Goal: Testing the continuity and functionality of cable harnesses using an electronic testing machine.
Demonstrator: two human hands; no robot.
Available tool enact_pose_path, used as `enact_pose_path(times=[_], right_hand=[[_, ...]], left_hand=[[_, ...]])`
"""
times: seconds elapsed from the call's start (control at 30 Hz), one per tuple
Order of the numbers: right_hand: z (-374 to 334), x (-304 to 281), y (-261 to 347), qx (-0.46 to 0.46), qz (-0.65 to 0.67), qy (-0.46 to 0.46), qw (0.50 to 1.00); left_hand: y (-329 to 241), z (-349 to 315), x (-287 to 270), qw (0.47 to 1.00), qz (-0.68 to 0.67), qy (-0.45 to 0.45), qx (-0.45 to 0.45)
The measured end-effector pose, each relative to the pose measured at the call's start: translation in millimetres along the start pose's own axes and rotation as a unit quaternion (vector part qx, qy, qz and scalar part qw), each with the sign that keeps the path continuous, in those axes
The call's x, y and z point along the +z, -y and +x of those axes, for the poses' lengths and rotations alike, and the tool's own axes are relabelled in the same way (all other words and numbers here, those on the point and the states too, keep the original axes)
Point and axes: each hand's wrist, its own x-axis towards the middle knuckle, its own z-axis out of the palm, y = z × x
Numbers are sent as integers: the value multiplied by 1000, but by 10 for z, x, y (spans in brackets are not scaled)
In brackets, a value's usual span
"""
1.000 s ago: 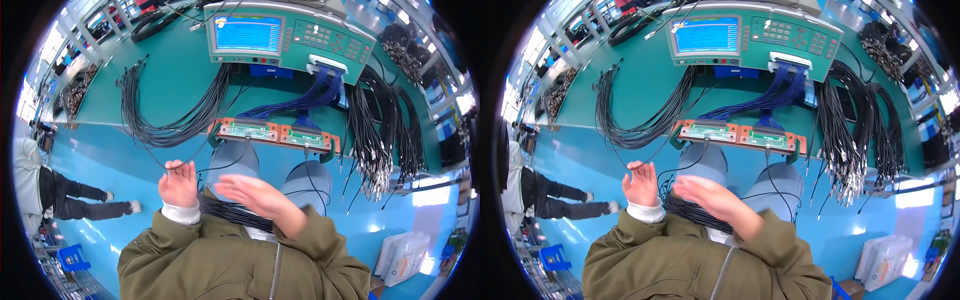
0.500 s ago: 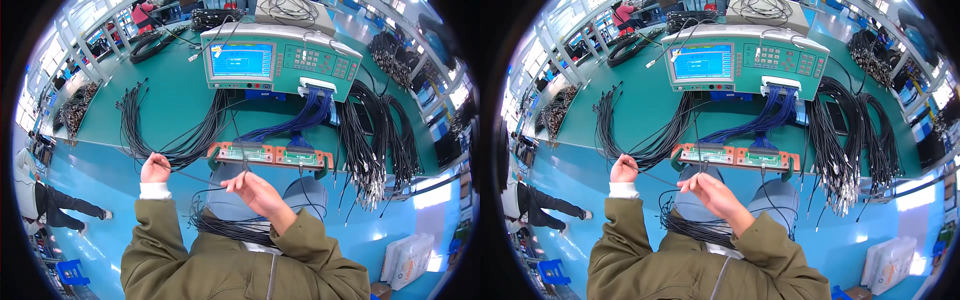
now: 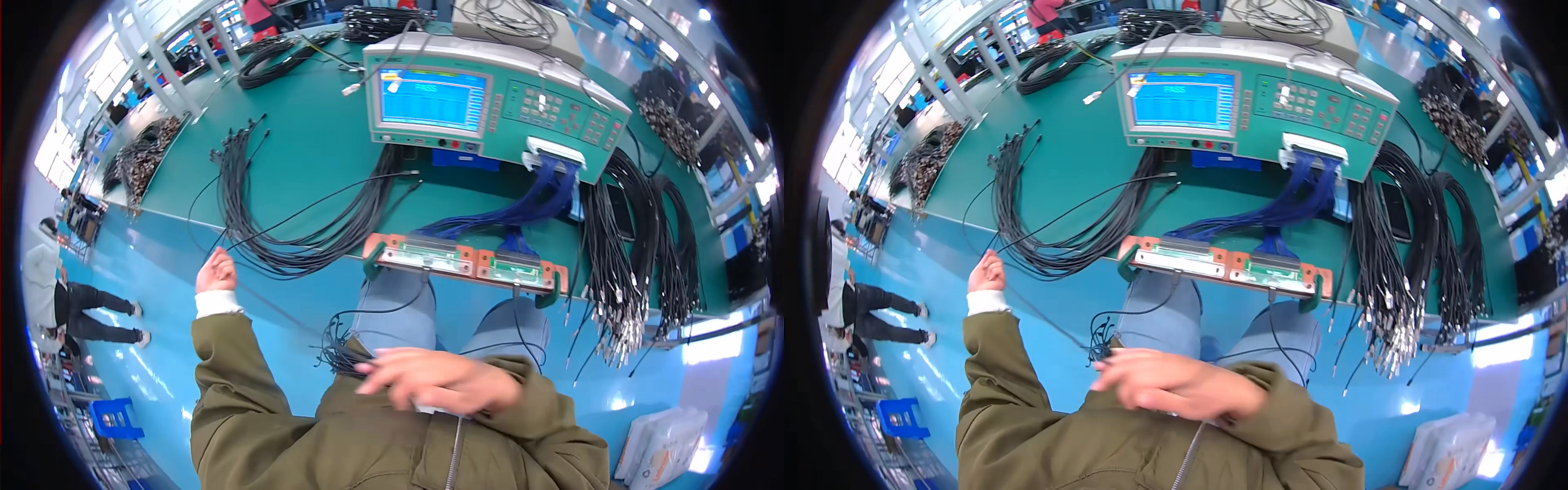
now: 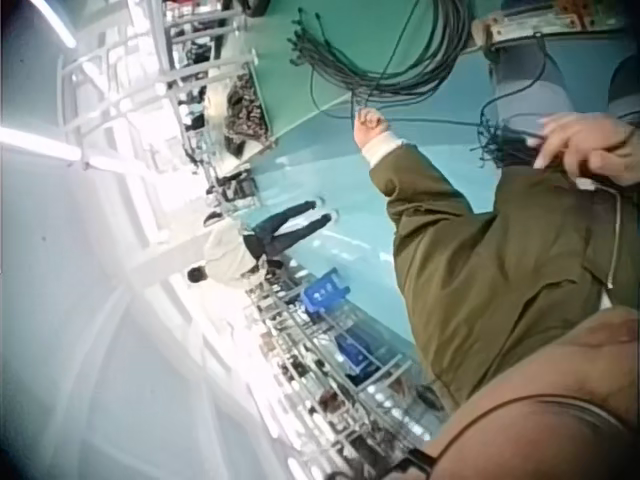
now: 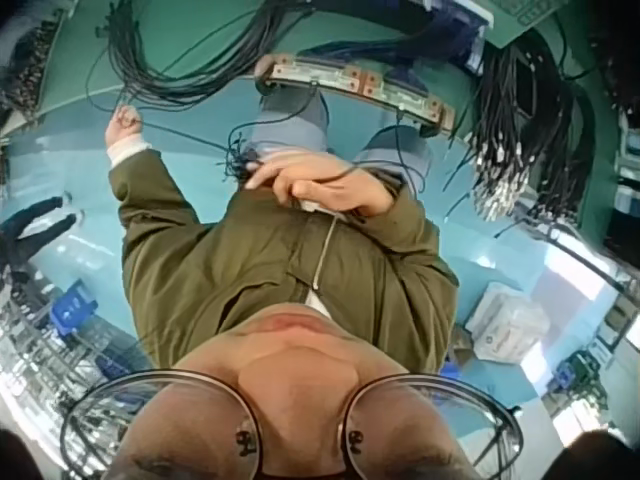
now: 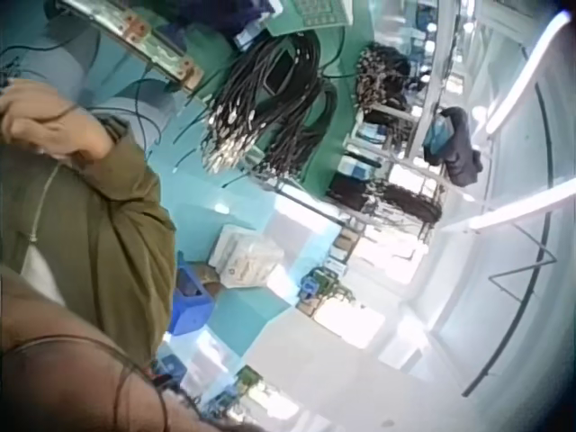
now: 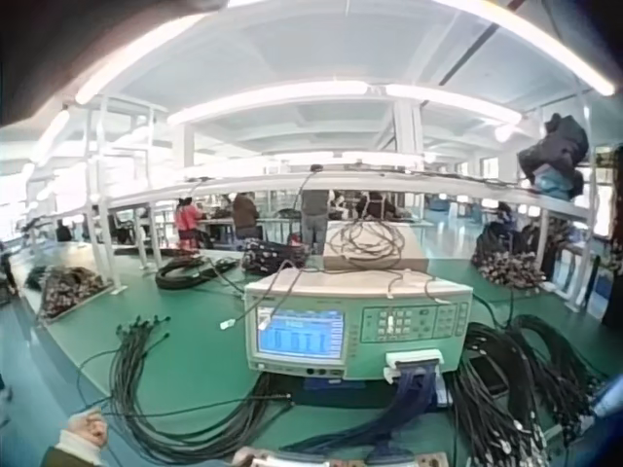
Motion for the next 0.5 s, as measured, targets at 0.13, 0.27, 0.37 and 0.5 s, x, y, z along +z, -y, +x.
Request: enact_pose_path(times=[0.13, 0.27, 0.37, 0.5], right_hand=[[-630, -63, 643, -57, -95, -7, 994], [-1060, 208, 1174, -191, -280, -325, 883], [-1393, 312, 1385, -268, -266, -462, 803], [-2269, 233, 1950, -346, -94, -552, 753]], left_hand=[[269, 205, 150, 998, 1, 3, -63], [411, 388, 238, 998, -4, -9, -57], [414, 303, 290, 999, 22, -41, -14], [351, 280, 182, 998, 55, -18, -16]])
